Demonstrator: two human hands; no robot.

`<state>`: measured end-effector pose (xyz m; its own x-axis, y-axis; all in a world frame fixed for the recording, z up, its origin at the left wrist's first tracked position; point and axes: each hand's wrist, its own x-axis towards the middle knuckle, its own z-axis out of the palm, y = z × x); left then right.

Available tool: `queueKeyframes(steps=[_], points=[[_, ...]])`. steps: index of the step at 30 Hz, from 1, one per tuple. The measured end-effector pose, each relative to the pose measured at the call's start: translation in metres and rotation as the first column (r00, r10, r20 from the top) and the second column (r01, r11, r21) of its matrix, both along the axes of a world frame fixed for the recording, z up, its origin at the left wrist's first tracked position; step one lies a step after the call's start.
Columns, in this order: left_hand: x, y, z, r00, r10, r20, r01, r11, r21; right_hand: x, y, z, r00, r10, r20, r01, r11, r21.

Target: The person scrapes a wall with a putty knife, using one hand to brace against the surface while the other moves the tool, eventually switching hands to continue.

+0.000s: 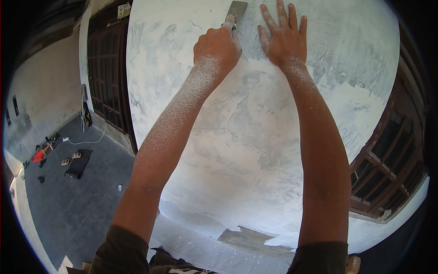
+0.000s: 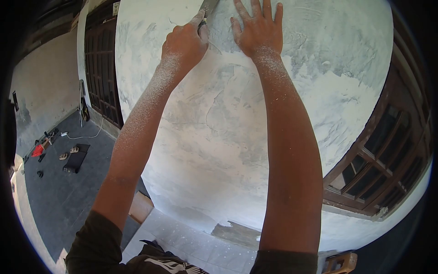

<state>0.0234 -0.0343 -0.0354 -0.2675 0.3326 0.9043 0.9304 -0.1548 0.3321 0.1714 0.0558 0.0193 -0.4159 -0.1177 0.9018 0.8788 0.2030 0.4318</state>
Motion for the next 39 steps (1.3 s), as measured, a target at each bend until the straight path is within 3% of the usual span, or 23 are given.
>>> queueKeyframes(steps=[3, 22, 25, 27, 33, 39], points=[[0.0, -0.003, 0.014, 0.995, 0.06, -0.075, -0.062, 0.998, -0.021, 0.0, -0.003, 0.0, 1.0, -0.004, 0.0, 0.004, 1.0, -0.02], [0.001, 0.003, 0.008, 0.994, 0.09, -0.054, -0.092, 0.995, -0.034, 0.001, -0.002, -0.001, 1.0, 0.01, -0.001, -0.01, 1.0, 0.001], [-0.002, -0.004, 0.017, 0.987, 0.076, -0.144, -0.079, 0.997, -0.018, 0.001, -0.002, -0.001, 1.0, 0.001, 0.001, -0.001, 1.0, 0.008], [-0.002, -0.001, 0.007, 0.995, 0.084, -0.061, -0.087, 0.995, -0.048, 0.001, -0.005, -0.001, 1.0, 0.011, -0.001, -0.011, 1.0, -0.012], [-0.003, 0.003, 0.018, 0.995, 0.073, -0.07, -0.074, 0.997, -0.009, 0.001, -0.003, -0.001, 1.0, 0.019, 0.001, -0.018, 1.0, -0.014], [0.001, -0.003, -0.004, 0.999, 0.044, -0.029, -0.046, 0.997, -0.069, 0.002, -0.004, -0.002, 1.0, 0.011, 0.003, -0.011, 1.0, -0.016]])
